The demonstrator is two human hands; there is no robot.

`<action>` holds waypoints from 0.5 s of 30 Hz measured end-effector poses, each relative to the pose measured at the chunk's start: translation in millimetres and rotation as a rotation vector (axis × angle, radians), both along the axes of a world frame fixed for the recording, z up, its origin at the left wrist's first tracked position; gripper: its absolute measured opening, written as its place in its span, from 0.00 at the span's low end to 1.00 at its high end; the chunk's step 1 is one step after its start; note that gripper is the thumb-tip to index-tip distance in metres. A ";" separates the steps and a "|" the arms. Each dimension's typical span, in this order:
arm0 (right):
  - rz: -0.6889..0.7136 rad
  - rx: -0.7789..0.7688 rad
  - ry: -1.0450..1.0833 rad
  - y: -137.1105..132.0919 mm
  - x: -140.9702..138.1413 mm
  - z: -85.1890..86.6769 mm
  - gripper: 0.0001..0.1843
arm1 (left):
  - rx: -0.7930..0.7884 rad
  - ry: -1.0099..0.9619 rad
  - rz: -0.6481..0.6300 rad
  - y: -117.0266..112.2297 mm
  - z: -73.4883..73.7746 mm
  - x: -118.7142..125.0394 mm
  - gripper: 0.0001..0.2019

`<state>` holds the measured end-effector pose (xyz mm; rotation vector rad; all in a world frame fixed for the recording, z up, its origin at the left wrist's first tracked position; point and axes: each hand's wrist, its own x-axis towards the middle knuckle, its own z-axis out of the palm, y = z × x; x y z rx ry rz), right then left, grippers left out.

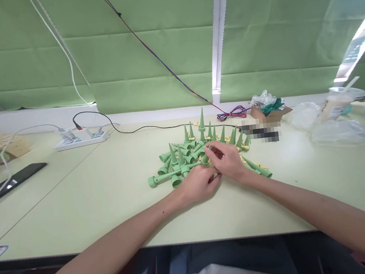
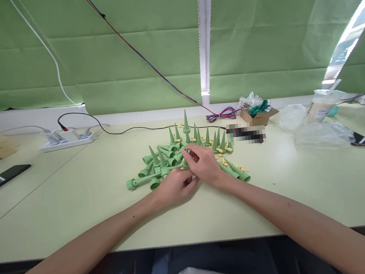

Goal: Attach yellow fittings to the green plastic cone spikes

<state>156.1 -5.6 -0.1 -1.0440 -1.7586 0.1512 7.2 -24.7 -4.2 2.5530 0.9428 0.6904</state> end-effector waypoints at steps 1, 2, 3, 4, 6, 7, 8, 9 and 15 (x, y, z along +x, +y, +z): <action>0.002 0.038 -0.013 4.7 0.1 3.3 0.14 | 0.008 0.007 0.013 -1.6 1.1 0.4 0.15; -0.011 0.087 -0.017 10.6 0.8 7.4 0.15 | 0.017 0.012 0.013 -3.5 2.2 0.9 0.14; -0.034 0.132 -0.019 17.5 1.9 12.1 0.15 | 0.025 0.020 0.008 -5.4 3.2 1.4 0.13; -0.060 0.171 -0.013 25.3 3.6 17.4 0.15 | 0.026 0.035 0.004 -7.2 4.0 1.8 0.13; -0.117 0.224 0.015 42.7 8.1 28.7 0.15 | 0.020 0.052 -0.009 -9.3 4.7 2.3 0.12; -0.160 0.237 0.041 51.2 10.8 34.3 0.16 | 0.014 0.059 -0.015 -9.6 4.5 2.4 0.12; -0.198 0.240 0.061 59.2 13.6 39.4 0.16 | 0.011 0.064 -0.021 -9.6 4.1 2.3 0.12; -0.237 0.240 0.082 66.2 16.3 44.0 0.17 | 0.010 0.069 -0.025 -9.3 3.5 2.1 0.12; -0.361 0.189 0.065 86.9 28.5 59.6 0.16 | 0.030 0.086 -0.047 -8.1 -0.6 1.4 0.12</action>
